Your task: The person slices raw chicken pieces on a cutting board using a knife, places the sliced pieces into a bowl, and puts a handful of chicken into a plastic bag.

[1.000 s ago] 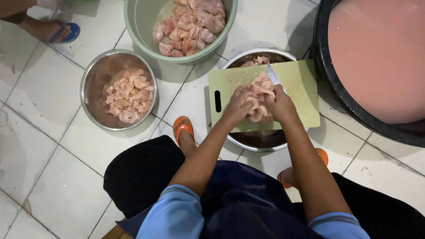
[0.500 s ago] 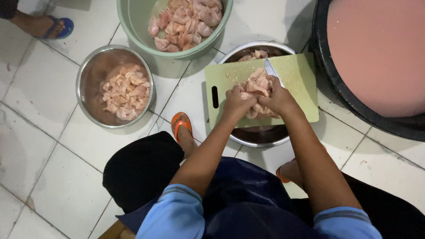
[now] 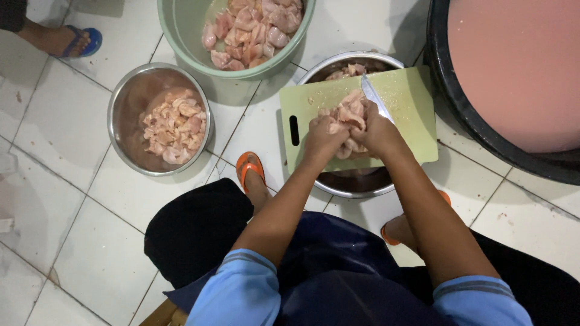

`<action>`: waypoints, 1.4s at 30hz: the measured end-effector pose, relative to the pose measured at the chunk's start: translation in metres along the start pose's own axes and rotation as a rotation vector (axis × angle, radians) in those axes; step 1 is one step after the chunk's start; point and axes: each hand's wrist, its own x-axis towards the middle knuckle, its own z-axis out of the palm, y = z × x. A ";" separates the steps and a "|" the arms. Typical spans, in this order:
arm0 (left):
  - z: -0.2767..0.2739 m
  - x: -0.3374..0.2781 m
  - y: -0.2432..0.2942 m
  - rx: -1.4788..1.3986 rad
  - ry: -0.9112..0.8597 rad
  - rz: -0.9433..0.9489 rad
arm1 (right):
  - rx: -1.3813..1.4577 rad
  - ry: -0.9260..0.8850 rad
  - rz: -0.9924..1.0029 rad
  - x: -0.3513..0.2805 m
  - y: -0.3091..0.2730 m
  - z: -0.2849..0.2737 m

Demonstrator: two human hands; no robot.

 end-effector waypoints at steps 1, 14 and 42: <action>0.001 0.003 -0.003 -0.001 0.000 0.002 | -0.001 0.002 0.000 0.002 0.003 0.002; 0.000 0.012 -0.027 -0.128 -0.008 0.147 | 0.001 0.004 -0.036 0.018 0.026 0.011; 0.022 0.051 -0.048 0.633 0.177 0.969 | 0.113 0.221 0.164 0.036 0.194 0.080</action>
